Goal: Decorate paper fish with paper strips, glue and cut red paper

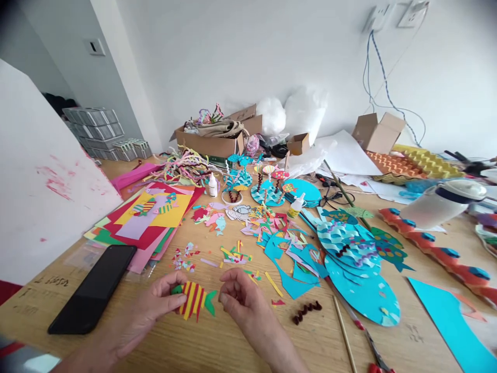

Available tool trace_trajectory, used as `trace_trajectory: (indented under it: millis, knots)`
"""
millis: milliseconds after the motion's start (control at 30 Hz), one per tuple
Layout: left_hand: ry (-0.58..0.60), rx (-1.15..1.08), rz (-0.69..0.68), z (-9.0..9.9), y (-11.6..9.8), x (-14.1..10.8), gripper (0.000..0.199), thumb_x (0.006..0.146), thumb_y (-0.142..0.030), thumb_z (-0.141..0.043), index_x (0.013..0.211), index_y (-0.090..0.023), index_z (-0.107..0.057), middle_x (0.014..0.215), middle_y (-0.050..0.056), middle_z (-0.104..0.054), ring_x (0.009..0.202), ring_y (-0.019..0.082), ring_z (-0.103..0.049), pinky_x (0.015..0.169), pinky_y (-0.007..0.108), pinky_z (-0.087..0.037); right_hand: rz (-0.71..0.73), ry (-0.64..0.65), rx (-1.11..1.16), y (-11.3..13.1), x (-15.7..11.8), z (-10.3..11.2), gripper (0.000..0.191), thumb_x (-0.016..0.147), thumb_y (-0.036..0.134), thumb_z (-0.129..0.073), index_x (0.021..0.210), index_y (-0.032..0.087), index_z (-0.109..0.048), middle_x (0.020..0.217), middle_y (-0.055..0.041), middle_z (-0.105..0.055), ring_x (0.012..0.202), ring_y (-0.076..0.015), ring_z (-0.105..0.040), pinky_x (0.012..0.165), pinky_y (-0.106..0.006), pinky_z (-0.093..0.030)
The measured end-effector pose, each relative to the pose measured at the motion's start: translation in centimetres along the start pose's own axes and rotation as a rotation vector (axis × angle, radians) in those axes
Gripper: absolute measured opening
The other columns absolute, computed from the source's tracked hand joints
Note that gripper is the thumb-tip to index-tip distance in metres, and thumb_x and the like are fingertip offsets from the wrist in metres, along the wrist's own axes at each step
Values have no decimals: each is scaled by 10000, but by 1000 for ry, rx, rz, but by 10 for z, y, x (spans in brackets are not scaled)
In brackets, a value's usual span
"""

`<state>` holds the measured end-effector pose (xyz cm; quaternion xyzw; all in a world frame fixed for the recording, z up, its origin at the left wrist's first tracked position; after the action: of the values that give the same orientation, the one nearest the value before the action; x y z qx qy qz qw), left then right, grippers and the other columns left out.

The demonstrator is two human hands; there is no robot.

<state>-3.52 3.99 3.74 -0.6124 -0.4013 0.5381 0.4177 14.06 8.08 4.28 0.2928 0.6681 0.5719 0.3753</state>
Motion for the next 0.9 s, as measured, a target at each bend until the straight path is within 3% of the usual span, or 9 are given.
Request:
trace_trajectory:
  millis: [67,167,300,400,533,767,900]
  knots:
    - [-79,70,-36,27,-11,-3,207,645,-341,-657,785,-205,-587,740,-25,-609,718,165,-549,658,254,-402,19,-29,-21,-3,-2,5,261,752,363,-589,912,191,-475,673,32,-468,601,-112,-417,536,-232,-301]
    - [-287,174,-91,83,-35,-5,278,656,-369,-668,872,-214,-586,821,-6,-639,789,192,-586,680,270,-439,41,-72,-50,-14,-4,13,242,767,362,-578,909,191,-483,630,45,-447,570,-109,-408,523,-226,-314]
    - [-576,274,-100,155,-58,2,475,470,-447,-759,839,-213,-573,788,-1,-651,700,192,-600,589,265,-468,106,-193,-124,-31,-8,27,218,815,391,-523,906,193,-501,633,31,-477,575,-121,-459,524,-228,-368]
    - [-602,291,-73,187,-60,18,507,416,-459,-759,794,-198,-545,694,-1,-647,577,164,-587,522,255,-453,173,-289,-293,-38,-11,35,215,859,397,-463,920,198,-519,678,6,-518,600,-135,-503,533,-234,-408]
    - [-613,350,-66,210,-52,39,469,435,-433,-723,783,-180,-536,564,-43,-580,462,123,-528,465,235,-414,268,-407,-548,-38,-15,39,206,879,379,-443,908,200,-541,704,-22,-575,646,-158,-560,589,-251,-459]
    - [-653,558,-69,225,-43,53,316,511,-363,-635,760,-190,-546,494,-66,-530,479,158,-547,453,245,-414,329,-420,-747,-31,-15,30,177,896,327,-430,891,201,-554,792,-74,-649,728,-191,-620,649,-270,-495]
    - [-707,753,-120,229,-51,52,217,506,-309,-617,691,-216,-553,542,-27,-533,652,248,-599,547,306,-454,345,-437,-748,-27,-15,30,190,898,328,-425,852,195,-553,763,-65,-653,697,-183,-624,623,-259,-492]
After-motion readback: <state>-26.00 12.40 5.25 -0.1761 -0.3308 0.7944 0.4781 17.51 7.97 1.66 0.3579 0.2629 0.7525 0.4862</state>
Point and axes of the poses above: each hand's wrist, its own x-axis towards the middle knuckle, its own z-axis out of the back of the hand, y = z × x, the point moved 5 cm from there along x, towards the middle knuckle
